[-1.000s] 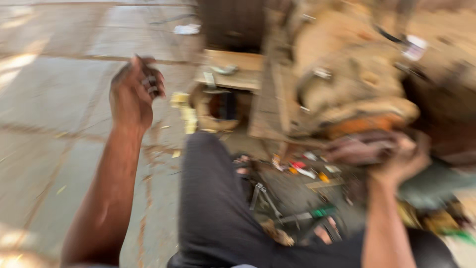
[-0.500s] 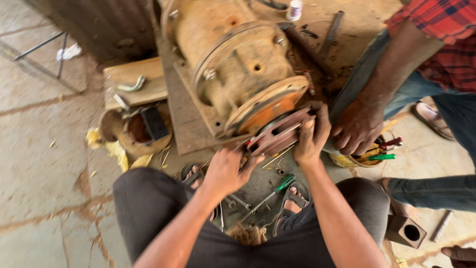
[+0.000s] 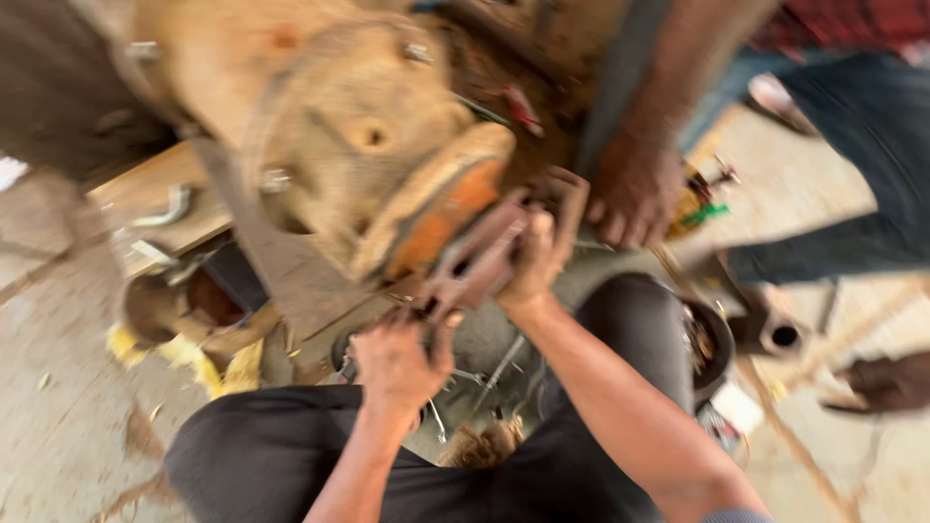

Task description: The person removes an impeller from a large motor housing using a hammer and a screwdriver. They handle the impeller and a circular component, then apply sealant from a tube onto the parts before attempting to reattach them to the motor shaft.

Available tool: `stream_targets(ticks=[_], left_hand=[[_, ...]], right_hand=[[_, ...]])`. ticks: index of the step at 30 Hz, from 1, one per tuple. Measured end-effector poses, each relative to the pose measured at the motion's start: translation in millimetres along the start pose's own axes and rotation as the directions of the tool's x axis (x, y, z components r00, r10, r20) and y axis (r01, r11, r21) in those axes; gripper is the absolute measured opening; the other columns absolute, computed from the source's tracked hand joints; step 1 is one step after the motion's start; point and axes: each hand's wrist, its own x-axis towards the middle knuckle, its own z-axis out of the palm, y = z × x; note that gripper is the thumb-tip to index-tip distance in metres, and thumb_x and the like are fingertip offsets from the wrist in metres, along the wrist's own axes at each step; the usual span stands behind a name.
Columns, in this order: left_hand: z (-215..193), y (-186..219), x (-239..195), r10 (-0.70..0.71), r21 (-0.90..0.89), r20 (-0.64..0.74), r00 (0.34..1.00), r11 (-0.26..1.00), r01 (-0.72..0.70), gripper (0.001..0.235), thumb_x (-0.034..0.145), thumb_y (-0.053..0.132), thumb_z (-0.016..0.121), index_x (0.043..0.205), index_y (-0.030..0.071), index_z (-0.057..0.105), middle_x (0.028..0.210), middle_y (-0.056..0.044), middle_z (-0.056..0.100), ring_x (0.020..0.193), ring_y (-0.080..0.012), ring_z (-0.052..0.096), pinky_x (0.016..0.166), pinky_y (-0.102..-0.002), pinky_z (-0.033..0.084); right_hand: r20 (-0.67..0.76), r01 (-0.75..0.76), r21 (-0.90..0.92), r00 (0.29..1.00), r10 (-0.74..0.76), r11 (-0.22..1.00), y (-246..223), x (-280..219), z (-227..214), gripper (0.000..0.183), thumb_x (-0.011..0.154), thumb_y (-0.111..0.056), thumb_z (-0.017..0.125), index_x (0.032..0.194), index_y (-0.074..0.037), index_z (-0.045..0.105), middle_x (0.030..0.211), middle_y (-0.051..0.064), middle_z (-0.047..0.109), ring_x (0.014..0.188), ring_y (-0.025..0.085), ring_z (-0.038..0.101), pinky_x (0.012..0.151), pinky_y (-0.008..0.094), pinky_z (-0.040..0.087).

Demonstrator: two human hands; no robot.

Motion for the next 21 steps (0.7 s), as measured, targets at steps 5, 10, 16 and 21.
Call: stream_targets(ticks=[5, 10, 16, 21], left_hand=[[0.6, -5.4, -1.7, 0.033, 0.075, -0.062, 0.998, 0.997, -0.029, 0.037, 0.09, 0.037, 0.072, 0.074, 0.003, 0.069, 0.069, -0.017, 0.067, 0.058, -0.0365, 0.065, 0.053, -0.048, 0.051], [4.6, -0.9, 0.4, -0.009, 0.013, -0.042, 0.999, 1.0, 0.01, 0.04, 0.094, 0.036, 0.072, 0.087, -0.003, 0.068, 0.066, -0.018, 0.065, 0.054, -0.0361, 0.064, 0.05, -0.047, 0.05], [-14.1, 11.0, 5.8, 0.031, 0.016, -0.122, 0.992, 0.999, -0.03, 0.041, 0.093, 0.04, 0.071, 0.074, 0.005, 0.064, 0.067, -0.015, 0.066, 0.058, -0.0378, 0.065, 0.053, -0.049, 0.05], [-32.4, 16.9, 20.8, 0.101, -0.025, -0.204, 0.974, 0.994, -0.108, 0.041, 0.09, 0.044, 0.068, 0.081, 0.005, 0.062, 0.069, -0.013, 0.067, 0.054, -0.0302, 0.066, 0.052, -0.043, 0.054]], right_hand=[[-0.096, -0.011, 0.005, 0.995, 0.011, 1.0, -6.9, -6.3, 12.6, 0.059, 0.104, -0.058, 0.048, 0.121, -0.001, 0.05, 0.114, 0.009, 0.047, 0.102, 0.018, 0.047, 0.096, 0.033, 0.043], [0.028, 0.105, 0.026, 0.994, -0.106, 0.994, -11.7, 3.4, 8.6, 0.046, 0.112, -0.05, 0.044, 0.115, -0.004, 0.052, 0.113, 0.01, 0.052, 0.102, 0.017, 0.052, 0.09, 0.029, 0.044], [-0.049, -0.376, 0.239, 0.916, 0.398, 0.895, 2.8, -5.9, 9.0, 0.056, 0.095, -0.052, 0.06, 0.122, -0.004, 0.05, 0.105, 0.009, 0.05, 0.085, 0.018, 0.043, 0.07, 0.034, 0.037], [0.125, -0.619, 0.622, 0.683, 0.72, 0.48, 5.0, -5.5, 8.2, 0.062, 0.097, -0.062, 0.044, 0.119, -0.006, 0.06, 0.11, 0.008, 0.065, 0.108, 0.022, 0.06, 0.096, 0.039, 0.049]])
